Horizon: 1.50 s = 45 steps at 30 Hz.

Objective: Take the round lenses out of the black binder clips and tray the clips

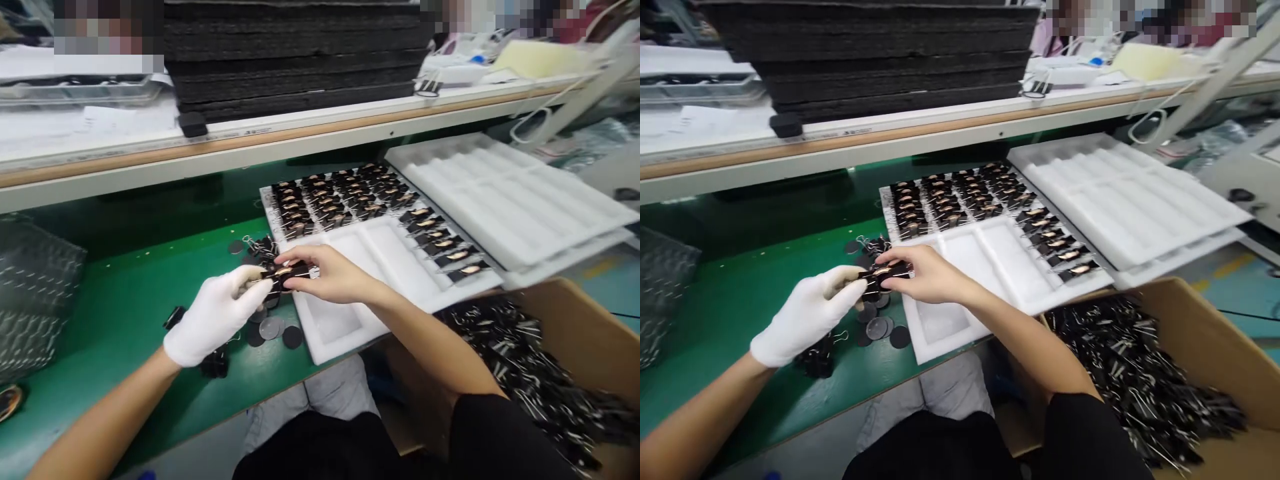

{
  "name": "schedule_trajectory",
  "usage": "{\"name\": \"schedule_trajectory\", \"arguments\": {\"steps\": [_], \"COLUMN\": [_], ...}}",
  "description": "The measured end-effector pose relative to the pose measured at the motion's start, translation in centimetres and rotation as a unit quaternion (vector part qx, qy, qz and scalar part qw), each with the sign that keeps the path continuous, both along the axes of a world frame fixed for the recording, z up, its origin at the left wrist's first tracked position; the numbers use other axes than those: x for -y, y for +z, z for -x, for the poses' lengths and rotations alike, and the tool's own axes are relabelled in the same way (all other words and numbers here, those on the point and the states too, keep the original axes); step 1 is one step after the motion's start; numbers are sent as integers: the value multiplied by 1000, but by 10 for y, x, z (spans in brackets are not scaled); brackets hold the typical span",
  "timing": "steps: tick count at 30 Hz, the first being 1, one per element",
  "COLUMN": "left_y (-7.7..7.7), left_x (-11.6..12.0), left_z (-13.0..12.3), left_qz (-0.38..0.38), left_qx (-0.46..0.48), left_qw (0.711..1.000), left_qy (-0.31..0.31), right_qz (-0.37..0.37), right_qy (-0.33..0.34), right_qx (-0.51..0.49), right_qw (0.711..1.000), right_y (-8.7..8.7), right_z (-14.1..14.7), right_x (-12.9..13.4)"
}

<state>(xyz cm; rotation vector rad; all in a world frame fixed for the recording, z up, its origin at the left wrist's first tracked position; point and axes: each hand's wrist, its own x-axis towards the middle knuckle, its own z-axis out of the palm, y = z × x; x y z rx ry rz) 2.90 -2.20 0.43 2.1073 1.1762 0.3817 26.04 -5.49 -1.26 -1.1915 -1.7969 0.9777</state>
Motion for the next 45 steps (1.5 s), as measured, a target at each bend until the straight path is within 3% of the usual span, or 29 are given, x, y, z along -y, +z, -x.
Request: {"name": "schedule_trajectory", "arguments": {"steps": [4, 6, 9, 13, 17, 23, 30, 37, 41, 43, 45], "left_y": [-6, -6, -2, 4, 5, 3, 5, 2, 10, 17, 23], "left_x": [3, 3, 0, -5, -6, -6, -7, -6, -7, -8, -8], "left_z": [-1, 1, 6, 9, 8, 9, 13, 14, 19, 25, 34], "left_qz": [6, -21, -75, -98, -95, -96, -118, -122, -138, -152, -170], "left_qx": [-17, -29, -60, -79, -78, -82, -75, -76, -70, -76, -88], "left_qw": [998, 995, 992, 988, 989, 989, 985, 983, 982, 981, 979], "left_qy": [-67, -91, -84, -88, -87, -81, -100, -112, -104, -93, -76], "right_qz": [0, -21, -39, -53, 26, 3, 6, -22, -41, -91, -136], "right_qy": [-19, -12, -27, -201, -254, -283, -258, -269, -260, -243, -175], "right_qx": [7, 43, 183, 348, 365, 377, 392, 444, 486, 478, 468], "right_qw": [1000, 999, 982, 914, 895, 882, 883, 854, 833, 839, 855], "right_y": [-3, 3, 16, 14, -10, -32, -34, -33, -12, -1, 5], "right_z": [-22, -56, -127, -209, -240, -242, -246, -241, -217, -190, -156], "right_x": [8, 8, 1, -8, -9, -16, -15, -14, -8, -5, -4]}}
